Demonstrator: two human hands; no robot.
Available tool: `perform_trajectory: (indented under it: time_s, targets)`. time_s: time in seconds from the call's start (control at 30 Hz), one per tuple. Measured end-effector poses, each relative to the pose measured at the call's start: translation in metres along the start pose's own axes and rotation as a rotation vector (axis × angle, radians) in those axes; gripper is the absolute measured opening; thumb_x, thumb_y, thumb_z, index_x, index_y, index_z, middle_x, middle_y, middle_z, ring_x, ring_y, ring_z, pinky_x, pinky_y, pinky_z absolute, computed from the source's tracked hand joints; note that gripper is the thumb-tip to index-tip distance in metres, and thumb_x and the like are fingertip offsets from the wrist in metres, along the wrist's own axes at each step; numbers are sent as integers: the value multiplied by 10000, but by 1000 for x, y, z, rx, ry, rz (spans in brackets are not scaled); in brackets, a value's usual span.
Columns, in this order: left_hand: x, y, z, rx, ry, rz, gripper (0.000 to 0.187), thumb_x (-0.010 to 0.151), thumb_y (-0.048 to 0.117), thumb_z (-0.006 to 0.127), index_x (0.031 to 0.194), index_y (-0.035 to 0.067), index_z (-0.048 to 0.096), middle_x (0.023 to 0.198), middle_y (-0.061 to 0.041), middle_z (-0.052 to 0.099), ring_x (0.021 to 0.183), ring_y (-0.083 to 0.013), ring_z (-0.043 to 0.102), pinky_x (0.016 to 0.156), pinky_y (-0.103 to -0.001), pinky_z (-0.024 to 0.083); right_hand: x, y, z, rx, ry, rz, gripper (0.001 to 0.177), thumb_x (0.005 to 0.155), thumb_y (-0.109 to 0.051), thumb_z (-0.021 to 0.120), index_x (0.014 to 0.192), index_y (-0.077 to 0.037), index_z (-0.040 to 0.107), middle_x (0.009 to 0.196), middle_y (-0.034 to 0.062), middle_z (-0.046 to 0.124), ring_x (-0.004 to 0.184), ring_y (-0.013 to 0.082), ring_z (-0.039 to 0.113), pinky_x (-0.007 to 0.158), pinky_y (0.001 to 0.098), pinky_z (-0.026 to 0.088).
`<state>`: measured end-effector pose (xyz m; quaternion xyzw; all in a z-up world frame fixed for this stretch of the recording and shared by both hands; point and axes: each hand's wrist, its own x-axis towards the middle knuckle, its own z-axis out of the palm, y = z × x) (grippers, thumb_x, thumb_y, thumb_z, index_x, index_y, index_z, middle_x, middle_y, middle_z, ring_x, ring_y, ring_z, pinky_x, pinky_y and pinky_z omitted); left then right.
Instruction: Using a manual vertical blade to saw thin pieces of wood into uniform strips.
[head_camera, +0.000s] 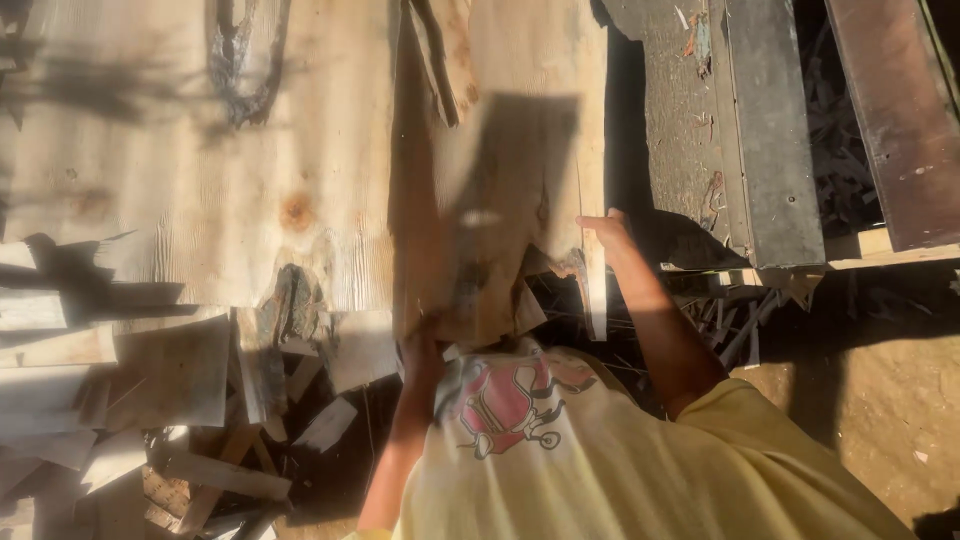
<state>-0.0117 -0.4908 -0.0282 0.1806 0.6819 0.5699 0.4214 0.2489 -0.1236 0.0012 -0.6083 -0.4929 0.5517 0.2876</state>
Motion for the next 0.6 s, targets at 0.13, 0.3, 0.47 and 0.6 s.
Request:
perform_trajectory:
  time_s: [0.13,0.3,0.47,0.6]
  targets:
    - [-4,-4,-11,239,-36,308,410,838,49,746,1237,-31,695,1220,-203,706,1117,-316,682,897,-438,613,8,21,-4,64,-63,26,479,778,-104,845,1162,60,612,1066,164,675,957,246,670,839,412,555]
    - [-10,14,-8,279,-146,383,442,862,-18,628,1303,-9,646,1339,-197,650,1197,-285,678,942,-416,646,-15,6,-11,67,-133,41,558,788,-71,873,1247,39,575,1150,123,653,1106,212,626,972,391,511]
    - [-24,65,5,-693,-182,-344,449,1045,289,469,1356,-22,561,1330,-197,628,1215,-336,643,1002,-472,582,-31,-6,-17,52,-292,81,503,716,-62,838,1173,58,663,1099,180,730,1047,275,685,962,399,532]
    - [-25,54,6,-683,-183,-309,463,1050,302,460,1351,-35,559,1324,-189,629,1220,-327,644,996,-470,598,2,35,-31,46,-221,85,705,796,-103,881,1336,97,474,1238,203,600,1185,257,570,1041,390,438]
